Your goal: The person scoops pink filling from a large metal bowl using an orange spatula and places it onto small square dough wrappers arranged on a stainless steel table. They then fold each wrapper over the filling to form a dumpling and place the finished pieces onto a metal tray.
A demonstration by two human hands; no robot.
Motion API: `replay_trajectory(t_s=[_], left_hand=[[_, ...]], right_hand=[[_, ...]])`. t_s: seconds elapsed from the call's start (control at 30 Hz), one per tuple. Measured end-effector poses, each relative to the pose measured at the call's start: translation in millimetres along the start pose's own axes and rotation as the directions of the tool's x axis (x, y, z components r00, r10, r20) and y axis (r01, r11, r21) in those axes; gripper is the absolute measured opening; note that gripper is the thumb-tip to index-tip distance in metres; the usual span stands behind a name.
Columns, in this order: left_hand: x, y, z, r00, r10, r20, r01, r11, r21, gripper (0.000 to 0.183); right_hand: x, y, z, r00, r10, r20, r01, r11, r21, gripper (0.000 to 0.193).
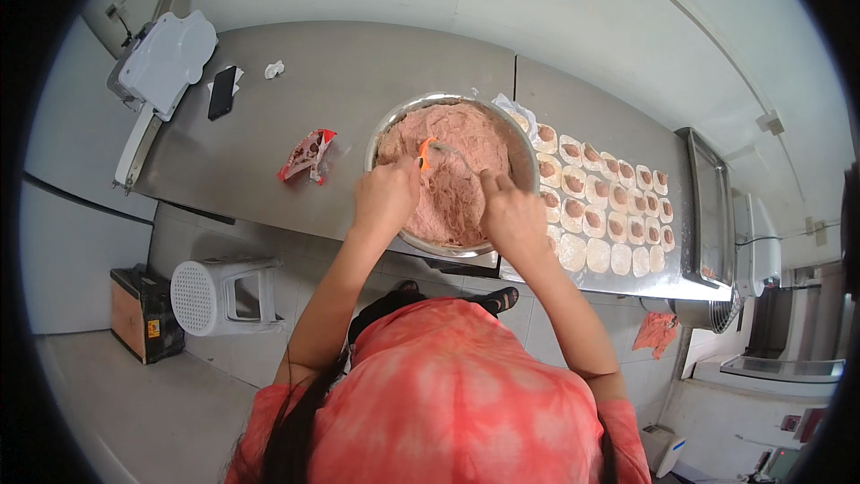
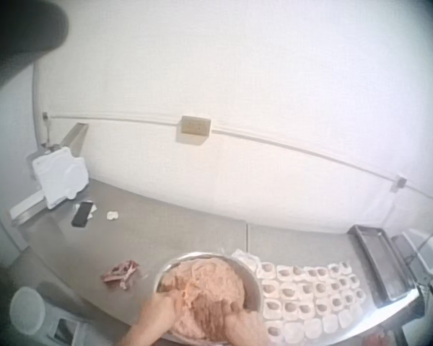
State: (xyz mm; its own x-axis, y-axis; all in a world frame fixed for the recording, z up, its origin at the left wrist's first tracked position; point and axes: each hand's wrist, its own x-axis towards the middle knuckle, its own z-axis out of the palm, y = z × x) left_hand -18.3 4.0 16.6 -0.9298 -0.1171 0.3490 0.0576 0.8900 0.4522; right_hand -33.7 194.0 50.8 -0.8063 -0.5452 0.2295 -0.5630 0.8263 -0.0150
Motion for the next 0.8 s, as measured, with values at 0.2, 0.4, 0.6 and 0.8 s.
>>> replay_trajectory(t_s=[0.2, 0.4, 0.6, 0.8], left_hand=[[-1, 5, 3, 0.993, 0.116, -0.039, -0.113, 0.991, 0.066, 0.018], [-10, 11, 9, 0.993, 0.115, 0.005, -0.115, 0.983, 0.143, 0.020], [-23, 0, 31, 0.999, 0.040, 0.032, -0.045, 0.989, 0.140, 0.021], [-21, -8, 18, 0.999, -0.015, -0.035, 0.017, 0.997, 0.070, 0.024]], right_hand=[[5, -1, -9, 0.983, 0.099, 0.153, -0.103, 0.994, 0.024, 0.023], [-3, 40, 11, 0.702, 0.087, 0.707, -0.700, -0.102, 0.707, 0.017], [-34, 61, -27, 0.777, 0.240, 0.582, -0.544, -0.208, 0.813, 0.025], [-112, 100, -63, 0.610, 0.759, -0.226, -0.556, 0.614, 0.561, 0.026]])
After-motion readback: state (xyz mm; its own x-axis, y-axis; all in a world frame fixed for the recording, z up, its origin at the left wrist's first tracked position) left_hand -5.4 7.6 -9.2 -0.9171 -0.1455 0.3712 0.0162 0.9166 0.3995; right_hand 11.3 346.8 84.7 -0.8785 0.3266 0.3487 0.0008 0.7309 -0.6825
